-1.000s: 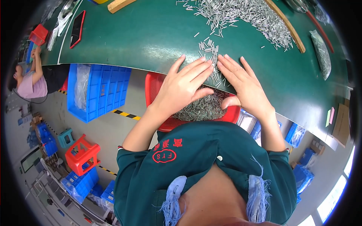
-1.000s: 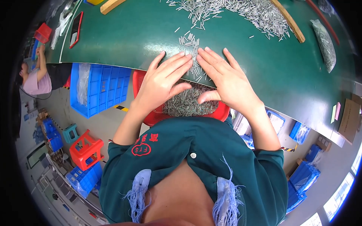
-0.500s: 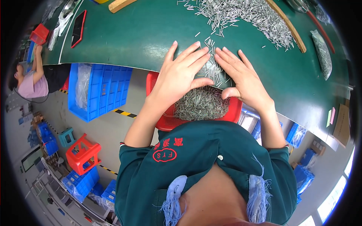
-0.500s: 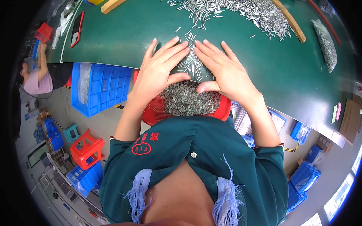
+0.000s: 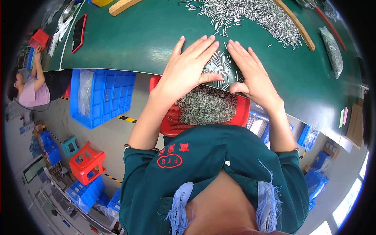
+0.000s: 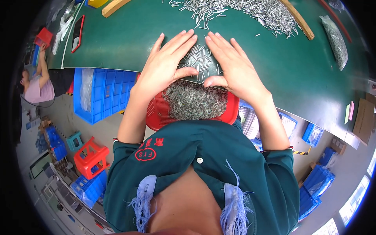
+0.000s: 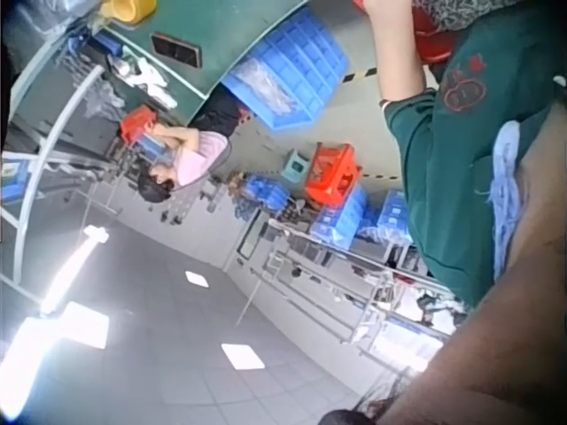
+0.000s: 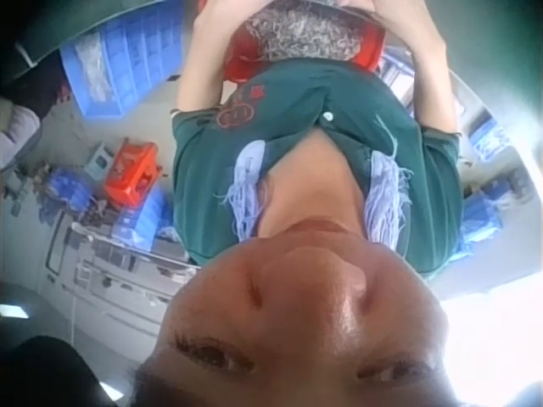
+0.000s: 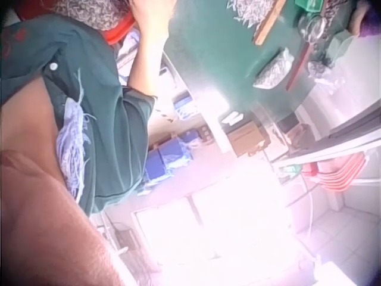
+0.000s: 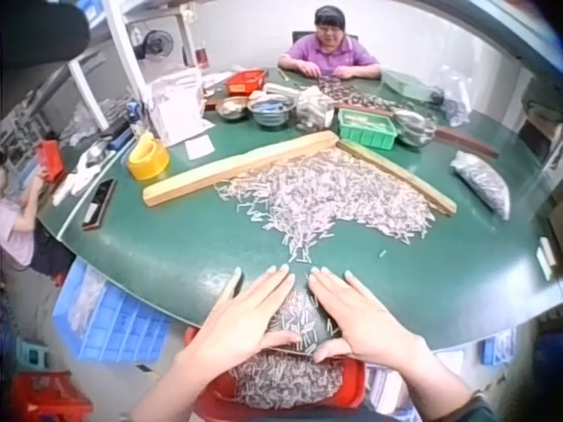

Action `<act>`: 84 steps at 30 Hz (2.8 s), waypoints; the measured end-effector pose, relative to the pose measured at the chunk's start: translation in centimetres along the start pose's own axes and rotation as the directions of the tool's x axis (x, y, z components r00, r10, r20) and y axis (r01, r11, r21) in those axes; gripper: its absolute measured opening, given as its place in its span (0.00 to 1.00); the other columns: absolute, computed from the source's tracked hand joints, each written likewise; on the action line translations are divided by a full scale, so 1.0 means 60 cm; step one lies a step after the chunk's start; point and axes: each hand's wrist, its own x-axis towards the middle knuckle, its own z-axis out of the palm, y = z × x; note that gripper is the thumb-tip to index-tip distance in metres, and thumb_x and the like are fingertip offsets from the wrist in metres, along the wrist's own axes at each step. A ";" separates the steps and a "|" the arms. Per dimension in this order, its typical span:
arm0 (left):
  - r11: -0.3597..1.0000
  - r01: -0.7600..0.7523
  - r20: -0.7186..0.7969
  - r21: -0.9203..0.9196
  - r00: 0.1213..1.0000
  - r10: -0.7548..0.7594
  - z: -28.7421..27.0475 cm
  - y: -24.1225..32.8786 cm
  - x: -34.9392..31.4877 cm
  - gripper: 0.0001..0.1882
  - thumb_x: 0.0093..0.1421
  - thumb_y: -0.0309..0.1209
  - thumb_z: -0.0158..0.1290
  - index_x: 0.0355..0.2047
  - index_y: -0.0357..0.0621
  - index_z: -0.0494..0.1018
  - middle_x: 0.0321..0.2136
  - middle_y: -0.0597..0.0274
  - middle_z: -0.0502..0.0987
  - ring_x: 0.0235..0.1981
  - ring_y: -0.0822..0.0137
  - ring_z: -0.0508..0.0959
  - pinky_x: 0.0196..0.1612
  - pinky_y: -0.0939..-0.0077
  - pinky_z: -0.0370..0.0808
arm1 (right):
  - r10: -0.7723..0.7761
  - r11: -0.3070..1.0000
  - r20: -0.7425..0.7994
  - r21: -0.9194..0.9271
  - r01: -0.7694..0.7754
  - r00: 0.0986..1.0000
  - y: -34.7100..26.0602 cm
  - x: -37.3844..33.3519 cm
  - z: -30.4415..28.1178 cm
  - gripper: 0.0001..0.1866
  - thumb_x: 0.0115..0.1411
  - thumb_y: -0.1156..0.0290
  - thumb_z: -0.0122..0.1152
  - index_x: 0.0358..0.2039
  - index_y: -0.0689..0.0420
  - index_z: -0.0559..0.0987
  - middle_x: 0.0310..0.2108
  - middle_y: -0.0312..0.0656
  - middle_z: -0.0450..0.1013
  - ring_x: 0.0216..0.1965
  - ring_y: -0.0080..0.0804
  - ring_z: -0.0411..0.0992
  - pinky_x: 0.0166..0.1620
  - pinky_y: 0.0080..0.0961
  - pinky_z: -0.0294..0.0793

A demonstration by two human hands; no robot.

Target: Sorting and gathering small metal pins on a workbench into a red plastic bin.

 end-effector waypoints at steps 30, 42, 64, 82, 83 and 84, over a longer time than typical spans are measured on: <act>0.977 0.172 -0.084 0.127 0.983 -0.163 -0.001 -0.034 -0.045 0.48 0.59 0.63 0.48 0.69 0.41 0.55 0.69 0.46 0.56 0.72 0.52 0.53 0.71 0.47 0.48 | -0.224 0.935 0.170 0.315 0.163 0.960 -0.071 -0.016 -0.001 0.40 0.61 0.49 0.58 0.68 0.57 0.62 0.69 0.50 0.58 0.71 0.43 0.53 0.71 0.47 0.49; 0.998 -0.055 0.145 -0.037 0.988 0.060 -0.030 -0.012 -0.040 0.51 0.55 0.65 0.50 0.72 0.49 0.51 0.72 0.50 0.50 0.73 0.51 0.48 0.72 0.45 0.43 | 0.161 0.962 -0.031 -0.220 -0.163 0.987 0.059 -0.033 -0.024 0.50 0.57 0.39 0.59 0.71 0.56 0.56 0.72 0.53 0.50 0.74 0.49 0.44 0.73 0.46 0.41; 0.992 -0.056 -0.092 0.114 0.994 0.066 0.044 -0.046 0.059 0.42 0.67 0.58 0.41 0.68 0.35 0.55 0.69 0.46 0.56 0.71 0.53 0.54 0.72 0.54 0.47 | -0.121 0.956 -0.009 -0.272 0.114 0.993 0.044 0.070 0.022 0.51 0.61 0.35 0.53 0.69 0.64 0.56 0.70 0.53 0.54 0.72 0.44 0.50 0.73 0.44 0.45; 0.981 0.020 -0.020 0.195 1.000 -0.017 0.018 0.019 -0.042 0.50 0.55 0.66 0.48 0.69 0.47 0.57 0.70 0.56 0.57 0.70 0.55 0.57 0.69 0.41 0.51 | 0.073 0.964 0.052 -0.258 -0.057 0.996 -0.021 -0.036 0.012 0.59 0.51 0.30 0.55 0.70 0.63 0.55 0.72 0.50 0.50 0.74 0.42 0.46 0.72 0.49 0.41; 0.988 0.027 -0.052 0.149 0.998 -0.019 0.023 0.023 -0.040 0.50 0.53 0.66 0.50 0.69 0.48 0.57 0.69 0.57 0.58 0.70 0.56 0.57 0.68 0.40 0.51 | 0.057 0.965 0.061 -0.258 -0.040 0.996 -0.026 -0.031 0.017 0.59 0.50 0.29 0.54 0.70 0.62 0.55 0.72 0.48 0.50 0.74 0.40 0.46 0.73 0.49 0.41; 0.989 0.030 -0.049 0.147 0.999 -0.023 0.027 0.024 -0.038 0.50 0.53 0.66 0.50 0.69 0.48 0.57 0.69 0.57 0.58 0.70 0.56 0.57 0.68 0.40 0.51 | 0.057 0.966 0.065 -0.255 -0.038 0.996 -0.031 -0.026 0.020 0.59 0.50 0.29 0.54 0.70 0.62 0.55 0.72 0.48 0.50 0.74 0.40 0.46 0.73 0.49 0.41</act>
